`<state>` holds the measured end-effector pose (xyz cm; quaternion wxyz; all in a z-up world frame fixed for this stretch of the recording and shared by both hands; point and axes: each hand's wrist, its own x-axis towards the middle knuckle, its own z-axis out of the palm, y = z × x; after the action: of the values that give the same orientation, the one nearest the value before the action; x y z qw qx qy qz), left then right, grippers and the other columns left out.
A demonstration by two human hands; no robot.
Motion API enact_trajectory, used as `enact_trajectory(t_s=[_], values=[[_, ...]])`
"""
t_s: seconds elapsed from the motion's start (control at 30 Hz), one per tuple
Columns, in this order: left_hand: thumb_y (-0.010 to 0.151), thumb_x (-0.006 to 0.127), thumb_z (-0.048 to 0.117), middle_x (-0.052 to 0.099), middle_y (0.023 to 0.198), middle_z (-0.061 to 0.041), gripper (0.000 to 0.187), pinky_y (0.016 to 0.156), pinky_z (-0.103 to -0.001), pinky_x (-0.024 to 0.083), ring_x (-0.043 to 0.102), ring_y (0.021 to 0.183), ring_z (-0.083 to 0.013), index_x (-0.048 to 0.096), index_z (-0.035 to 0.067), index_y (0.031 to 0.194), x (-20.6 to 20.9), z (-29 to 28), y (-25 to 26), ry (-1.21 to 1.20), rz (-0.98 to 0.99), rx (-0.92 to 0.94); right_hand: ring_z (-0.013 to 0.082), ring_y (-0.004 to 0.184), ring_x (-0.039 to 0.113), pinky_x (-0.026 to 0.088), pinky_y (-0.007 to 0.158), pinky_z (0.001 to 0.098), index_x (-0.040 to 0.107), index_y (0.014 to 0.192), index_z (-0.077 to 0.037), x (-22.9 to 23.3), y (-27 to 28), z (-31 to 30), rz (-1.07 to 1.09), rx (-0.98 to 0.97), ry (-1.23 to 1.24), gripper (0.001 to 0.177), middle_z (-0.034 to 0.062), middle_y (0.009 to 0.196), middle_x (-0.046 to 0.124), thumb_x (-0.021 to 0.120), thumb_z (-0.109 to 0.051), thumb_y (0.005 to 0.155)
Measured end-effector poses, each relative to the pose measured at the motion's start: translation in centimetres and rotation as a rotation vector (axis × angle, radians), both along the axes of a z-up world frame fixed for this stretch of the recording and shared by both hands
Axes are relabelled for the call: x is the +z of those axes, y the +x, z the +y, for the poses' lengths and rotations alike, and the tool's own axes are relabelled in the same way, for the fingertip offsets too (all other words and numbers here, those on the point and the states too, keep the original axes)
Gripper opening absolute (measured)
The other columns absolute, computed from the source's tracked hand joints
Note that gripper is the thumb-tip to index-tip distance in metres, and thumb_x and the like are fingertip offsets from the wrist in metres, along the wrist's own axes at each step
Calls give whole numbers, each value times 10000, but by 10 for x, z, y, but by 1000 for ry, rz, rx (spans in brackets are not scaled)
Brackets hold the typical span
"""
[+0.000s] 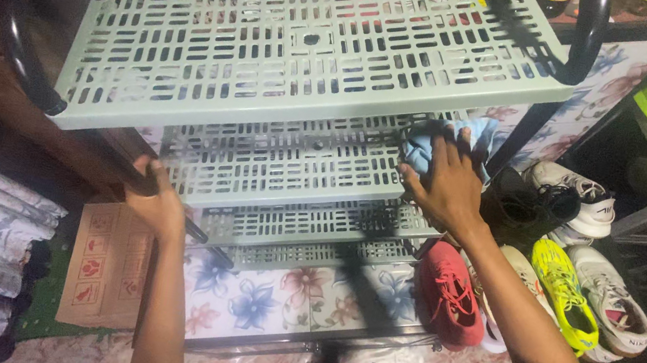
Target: The person wipes the surfaces of a multi-tiered plastic shoe rack using a blue cloth. They clean each shelf and the vertical supports systematically from top to bottom.
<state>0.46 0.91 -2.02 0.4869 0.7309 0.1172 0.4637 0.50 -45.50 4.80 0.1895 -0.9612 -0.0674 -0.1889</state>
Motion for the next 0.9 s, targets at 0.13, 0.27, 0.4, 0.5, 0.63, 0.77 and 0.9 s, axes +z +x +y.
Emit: enact_trajectory(t_s=[0.13,0.27,0.4,0.5,0.63,0.77,0.9], values=[[1054,618,96,762,1089,-156,233,892,-311,512,688,970,-177,731,-71,1170,-6,6,2,-227,138,-55,496,1111,603,529,856,568,505,1426,-2,-1,4,2,-4,-16,-28,760,254,1307,608,631,-571,938],[992,574,-15,732,1218,-168,332,971,-320,504,685,1092,-188,660,-94,1302,-6,11,-1,-61,21,-163,476,1105,634,536,868,568,538,1407,-39,-7,21,0,162,-70,-50,703,234,1358,611,593,-585,968],[984,569,-3,745,1173,-183,351,875,-324,502,664,977,-206,670,-75,1313,4,8,-7,-91,155,-114,432,1241,637,504,1114,523,587,1449,-135,-26,55,-6,361,-118,17,676,229,1338,659,527,-637,1000],[994,553,30,736,1166,-179,351,839,-310,511,673,933,-196,654,-59,1318,12,5,-9,-155,211,-137,412,1446,411,205,1195,636,643,1321,-204,-43,91,-15,49,43,-361,517,178,1473,556,577,-536,931],[1019,540,62,724,1098,-223,338,849,-326,498,652,923,-222,687,-40,1306,16,3,-11,-227,301,-132,413,1470,329,81,1187,633,554,1484,-155,-57,119,-20,7,114,-227,678,210,1547,480,560,-513,908],[997,514,19,720,1260,-209,337,1014,-327,466,668,1136,-240,687,-55,1277,13,5,-9,-91,169,-190,414,1462,322,65,1175,655,540,1509,-156,-51,120,-17,-37,152,-109,704,221,1565,446,557,-513,903],[979,495,-27,677,1339,-223,334,1099,-346,430,626,1263,-276,688,-51,1250,10,7,-7,-96,147,-223,408,1480,294,-6,1135,724,585,1436,-244,-49,115,-13,62,73,-186,566,166,1584,445,502,-549,967]])
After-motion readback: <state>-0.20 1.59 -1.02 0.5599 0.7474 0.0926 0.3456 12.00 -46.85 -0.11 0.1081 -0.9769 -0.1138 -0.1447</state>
